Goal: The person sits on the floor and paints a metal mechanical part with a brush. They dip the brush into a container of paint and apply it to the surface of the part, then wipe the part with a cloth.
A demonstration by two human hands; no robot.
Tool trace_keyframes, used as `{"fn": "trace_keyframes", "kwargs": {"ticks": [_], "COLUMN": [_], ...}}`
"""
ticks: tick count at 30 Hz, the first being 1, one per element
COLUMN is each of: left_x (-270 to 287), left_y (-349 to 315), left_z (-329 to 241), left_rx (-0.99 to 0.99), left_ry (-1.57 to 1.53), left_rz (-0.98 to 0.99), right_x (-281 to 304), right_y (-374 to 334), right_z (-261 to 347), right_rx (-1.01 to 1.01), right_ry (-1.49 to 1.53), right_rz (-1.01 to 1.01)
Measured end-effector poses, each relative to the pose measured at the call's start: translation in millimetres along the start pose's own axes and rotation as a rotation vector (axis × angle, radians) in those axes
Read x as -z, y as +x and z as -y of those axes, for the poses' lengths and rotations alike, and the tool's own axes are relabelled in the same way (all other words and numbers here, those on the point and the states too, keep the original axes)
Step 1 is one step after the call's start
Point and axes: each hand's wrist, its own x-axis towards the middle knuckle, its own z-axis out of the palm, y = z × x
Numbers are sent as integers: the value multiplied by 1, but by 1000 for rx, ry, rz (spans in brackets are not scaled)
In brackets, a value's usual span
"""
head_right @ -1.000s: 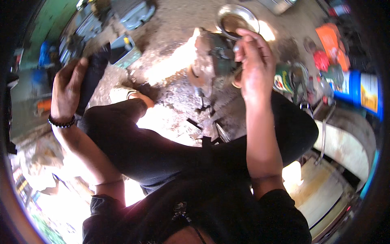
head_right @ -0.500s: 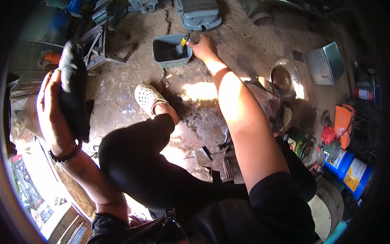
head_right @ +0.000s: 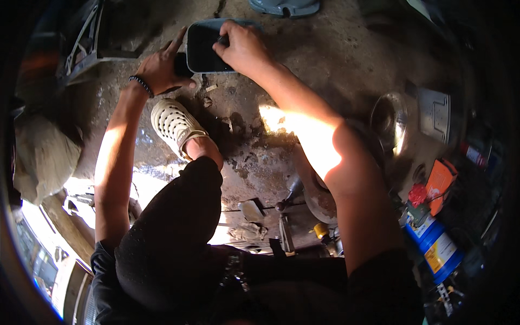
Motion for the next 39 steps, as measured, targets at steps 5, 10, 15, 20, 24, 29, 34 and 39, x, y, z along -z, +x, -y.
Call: {"fn": "trace_keyframes", "kwargs": {"ticks": [5,10,15,20,24,29,34,39], "left_x": [-20,-39,-40,-46,-64,-76,-76,-82], "left_y": [20,23,16,6,4,4,4,7], "left_z": [10,21,2,-28,-34,-30,-30,-27], "left_rx": [-111,-212,-207,-170,-206,-276,-203,-177], "left_ry": [-248,-340,-409,-488,-588,-541,-492,-415], "left_rz": [-64,-188,-218,-179,-231,-349,-293,-250], "right_x": [-13,29,94,117,113,112,124,135], "right_y": [11,-2,-45,-69,-76,-80,-82,-85], "right_z": [9,-1,-15,-27,-37,-37,-24,-16], "right_rx": [87,70,-92,-279,-277,-135,-197,-148], "right_ry": [-192,-78,315,361,381,241,256,197], "right_rz": [146,135,52,7,-42,-108,-99,-40]}}
